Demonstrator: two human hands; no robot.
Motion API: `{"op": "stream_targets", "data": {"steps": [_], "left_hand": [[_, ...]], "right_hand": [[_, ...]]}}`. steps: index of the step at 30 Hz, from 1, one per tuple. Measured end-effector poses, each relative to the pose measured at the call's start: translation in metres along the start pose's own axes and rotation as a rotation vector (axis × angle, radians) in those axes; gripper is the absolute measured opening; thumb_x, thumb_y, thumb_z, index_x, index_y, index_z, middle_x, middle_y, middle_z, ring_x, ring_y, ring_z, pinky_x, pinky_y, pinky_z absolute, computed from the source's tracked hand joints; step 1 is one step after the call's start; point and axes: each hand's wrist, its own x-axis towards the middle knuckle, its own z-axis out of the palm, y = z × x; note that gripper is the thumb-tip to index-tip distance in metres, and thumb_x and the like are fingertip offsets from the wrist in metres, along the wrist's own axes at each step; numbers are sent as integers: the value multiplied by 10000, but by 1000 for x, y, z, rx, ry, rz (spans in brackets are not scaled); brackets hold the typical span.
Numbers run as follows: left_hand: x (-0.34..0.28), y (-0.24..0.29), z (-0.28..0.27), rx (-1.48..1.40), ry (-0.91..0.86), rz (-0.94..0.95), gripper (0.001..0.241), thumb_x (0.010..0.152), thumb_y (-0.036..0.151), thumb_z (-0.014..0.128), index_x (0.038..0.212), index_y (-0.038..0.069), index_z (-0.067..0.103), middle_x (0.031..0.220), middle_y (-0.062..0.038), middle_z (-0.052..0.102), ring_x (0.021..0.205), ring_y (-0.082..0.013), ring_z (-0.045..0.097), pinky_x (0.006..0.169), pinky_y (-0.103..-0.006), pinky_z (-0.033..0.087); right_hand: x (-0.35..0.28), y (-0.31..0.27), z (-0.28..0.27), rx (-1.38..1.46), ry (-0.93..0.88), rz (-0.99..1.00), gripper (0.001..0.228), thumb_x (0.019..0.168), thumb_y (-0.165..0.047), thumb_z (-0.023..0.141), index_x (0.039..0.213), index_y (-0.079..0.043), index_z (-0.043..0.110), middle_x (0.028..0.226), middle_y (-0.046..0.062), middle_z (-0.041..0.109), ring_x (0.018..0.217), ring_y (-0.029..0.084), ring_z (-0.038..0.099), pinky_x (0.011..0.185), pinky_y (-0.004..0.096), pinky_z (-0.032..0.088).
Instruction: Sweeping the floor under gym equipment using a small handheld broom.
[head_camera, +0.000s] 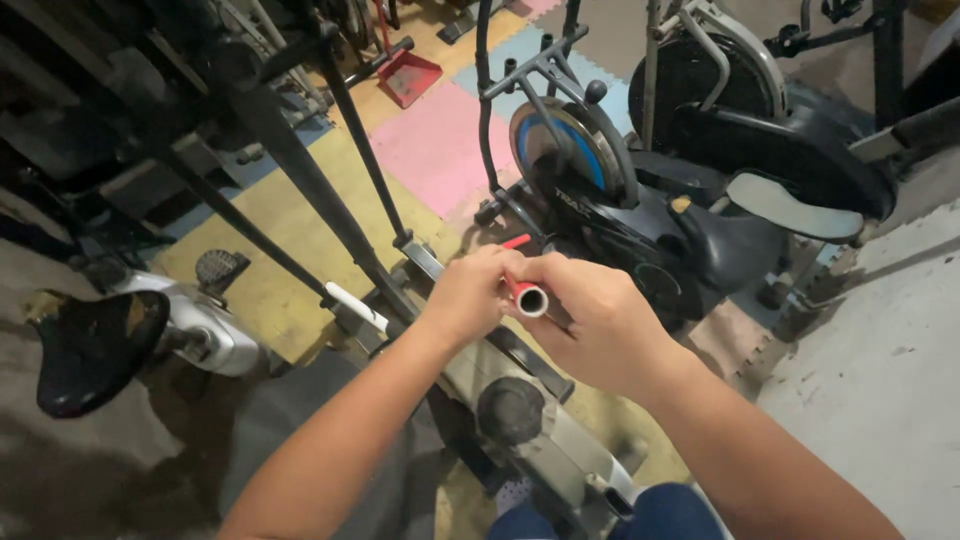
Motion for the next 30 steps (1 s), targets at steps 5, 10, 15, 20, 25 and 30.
{"op": "stream_targets", "data": {"steps": [5,10,15,20,25,30], "left_hand": [[12,-15,5,-12,-22,-49,170,860,185,665,975,302,624,1101,3,698,1034,-318,710,892,-469,588],[30,-10,-3,42,-50,-68,125,861,174,639,973,226,618,1047,-26,687,1038,-322,705,866,-480,591],[65,-36,18,133,-84,-123,115,853,203,656,922,273,596,964,41,659,1028,-247,705,861,-451,594],[135,-21,17,67,-106,-347,91,843,152,614,926,185,632,950,-75,689,1062,-331,701,878,-483,590],[234,-51,42,138,-1,-508,135,777,156,595,893,170,663,960,-99,716,1040,-350,708,875,-506,589],[332,-37,58,103,122,-652,155,768,267,681,887,175,643,972,-109,720,1084,-391,690,900,-534,558]], "right_hand": [[15,2,1,-21,-15,24,238,843,-137,771,1070,-155,704,781,71,713,730,322,722,616,398,579],[33,20,0,-10,-40,0,227,854,-154,764,1068,-144,688,756,83,702,713,327,715,626,407,577],[56,63,-10,20,-78,-15,228,869,-163,752,1089,-177,692,760,53,710,718,291,725,632,379,588],[100,138,-30,49,-193,-22,245,866,-244,758,1090,-192,675,766,97,707,761,352,725,657,432,580],[170,236,-52,111,-294,-113,275,832,-209,782,1072,-166,656,758,111,692,767,365,725,666,446,573],[233,332,-73,194,-364,-125,303,834,-251,797,1074,-166,632,778,127,703,810,386,730,677,462,567]]}}
